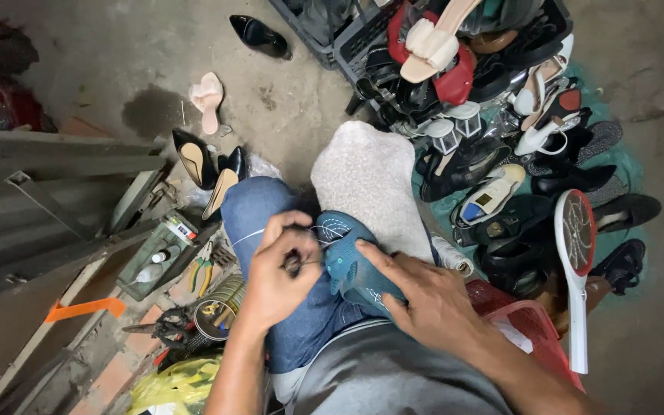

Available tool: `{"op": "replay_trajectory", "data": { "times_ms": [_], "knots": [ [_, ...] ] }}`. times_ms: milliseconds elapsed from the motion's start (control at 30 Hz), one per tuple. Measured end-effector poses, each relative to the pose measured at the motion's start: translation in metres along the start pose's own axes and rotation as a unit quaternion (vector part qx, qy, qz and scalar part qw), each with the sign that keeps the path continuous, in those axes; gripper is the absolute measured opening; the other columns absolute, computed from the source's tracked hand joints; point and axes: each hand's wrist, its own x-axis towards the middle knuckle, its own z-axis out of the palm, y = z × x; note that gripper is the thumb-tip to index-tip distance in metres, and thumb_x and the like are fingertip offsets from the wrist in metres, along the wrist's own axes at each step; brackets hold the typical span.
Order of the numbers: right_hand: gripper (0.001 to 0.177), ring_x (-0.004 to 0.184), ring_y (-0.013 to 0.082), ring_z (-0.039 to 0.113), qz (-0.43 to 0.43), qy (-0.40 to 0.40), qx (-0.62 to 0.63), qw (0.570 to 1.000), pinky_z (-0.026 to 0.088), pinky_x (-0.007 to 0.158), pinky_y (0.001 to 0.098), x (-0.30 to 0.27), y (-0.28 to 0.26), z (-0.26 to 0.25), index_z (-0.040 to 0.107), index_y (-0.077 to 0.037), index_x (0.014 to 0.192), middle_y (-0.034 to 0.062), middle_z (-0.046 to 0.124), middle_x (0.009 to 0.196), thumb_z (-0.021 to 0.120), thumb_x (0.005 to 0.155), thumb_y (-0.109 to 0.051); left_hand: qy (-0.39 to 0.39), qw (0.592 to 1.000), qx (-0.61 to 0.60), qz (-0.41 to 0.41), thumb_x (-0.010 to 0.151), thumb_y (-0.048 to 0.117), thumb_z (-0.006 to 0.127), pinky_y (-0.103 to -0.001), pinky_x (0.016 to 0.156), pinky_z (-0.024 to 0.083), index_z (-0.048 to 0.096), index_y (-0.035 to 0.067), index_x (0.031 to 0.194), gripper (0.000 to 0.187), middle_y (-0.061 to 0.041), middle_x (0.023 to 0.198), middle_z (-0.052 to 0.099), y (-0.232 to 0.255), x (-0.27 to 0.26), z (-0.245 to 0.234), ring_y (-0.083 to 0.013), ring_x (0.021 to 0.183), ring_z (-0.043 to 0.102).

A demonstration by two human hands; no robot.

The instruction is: Hand-sewing the sole of a blue sandal using a needle and white thread in a shoe repair setting.

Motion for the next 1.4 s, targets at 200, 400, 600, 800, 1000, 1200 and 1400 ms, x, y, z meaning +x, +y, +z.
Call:
{"op": "replay_trajectory", "data": {
  "times_ms": [200,400,600,800,1000,1200,1400],
  "knots": [
    [0.08,0.062,0.0226,0.066,0.02,-0.02,-0.038,0.999,0.047,0.044,0.0352,0.001,-0.001,0.005,0.045,-0.019,0.153,0.0054,0.07,0.088,0.068,0.077,-0.013,-0.083,0.932,-0.348,-0.049,0.085,0.013,0.063,-0.028,0.058,0.044,0.059,0.006,0.073,0.015,-0.012,0.089,0.063,-0.025,-0.043,-0.047,-0.0157,0.07,0.053],
    [0.08,0.059,0.0208,0.066,0.021,-0.032,-0.052,0.998,0.047,0.04,0.0332,0.005,-0.003,0.013,0.045,-0.02,0.154,0.0053,0.069,0.085,0.066,0.078,-0.012,0.133,0.969,-0.133,-0.162,0.089,0.01,0.066,-0.025,0.051,0.035,0.053,0.008,0.061,0.031,0.002,0.055,0.048,-0.078,-0.115,-0.082,-0.0096,0.051,0.039],
    [0.078,0.057,0.0206,0.063,-0.017,-0.018,-0.068,0.997,0.048,0.042,0.0314,0.011,-0.012,0.018,0.048,-0.016,0.153,0.0067,0.067,0.084,0.063,0.077,-0.008,0.248,0.95,-0.039,-0.185,0.089,0.004,0.064,-0.021,0.051,0.027,0.04,0.015,0.056,0.043,0.006,0.052,0.038,-0.087,-0.145,-0.087,-0.0067,0.05,0.027],
    [0.075,0.057,0.0215,0.064,0.009,-0.014,-0.071,0.997,0.047,0.042,0.0341,0.008,-0.012,0.012,0.047,-0.015,0.153,0.006,0.068,0.083,0.064,0.08,-0.013,0.093,0.898,0.138,-0.407,0.091,0.027,0.074,-0.027,0.049,0.035,0.067,0.005,0.076,0.028,-0.003,0.062,0.059,-0.138,-0.177,-0.136,-0.0132,0.051,0.043],
    [0.078,0.057,0.0218,0.061,0.0,0.0,-0.119,0.993,0.047,0.041,0.0337,0.008,-0.013,0.021,0.046,-0.014,0.154,0.0072,0.063,0.081,0.066,0.079,-0.013,0.067,0.73,0.39,-0.558,0.112,0.042,0.052,-0.046,0.069,0.056,0.076,0.005,0.115,0.044,-0.021,0.091,0.079,-0.292,-0.31,-0.183,-0.0385,0.079,0.072],
    [0.08,0.063,0.0261,0.069,0.022,-0.118,-0.079,0.99,0.055,0.048,0.0378,0.01,-0.014,0.011,0.03,-0.012,0.159,0.0094,0.067,0.09,0.06,0.089,-0.037,0.044,0.709,0.39,-0.585,0.099,0.044,0.06,-0.049,0.077,0.058,0.077,0.007,0.113,0.043,-0.018,0.107,0.079,-0.336,-0.335,-0.154,-0.0415,0.095,0.073],
    [0.058,0.078,0.0277,0.073,0.113,-0.129,-0.005,0.985,0.058,0.066,0.0433,0.001,0.002,-0.014,0.046,-0.013,0.145,0.0103,0.064,0.119,0.047,0.092,-0.036,0.202,0.889,0.328,-0.248,0.089,0.009,0.074,-0.042,0.086,0.056,0.065,-0.004,0.13,0.044,-0.02,0.126,0.066,-0.147,-0.163,-0.054,-0.0346,0.104,0.067]
  ]
}}
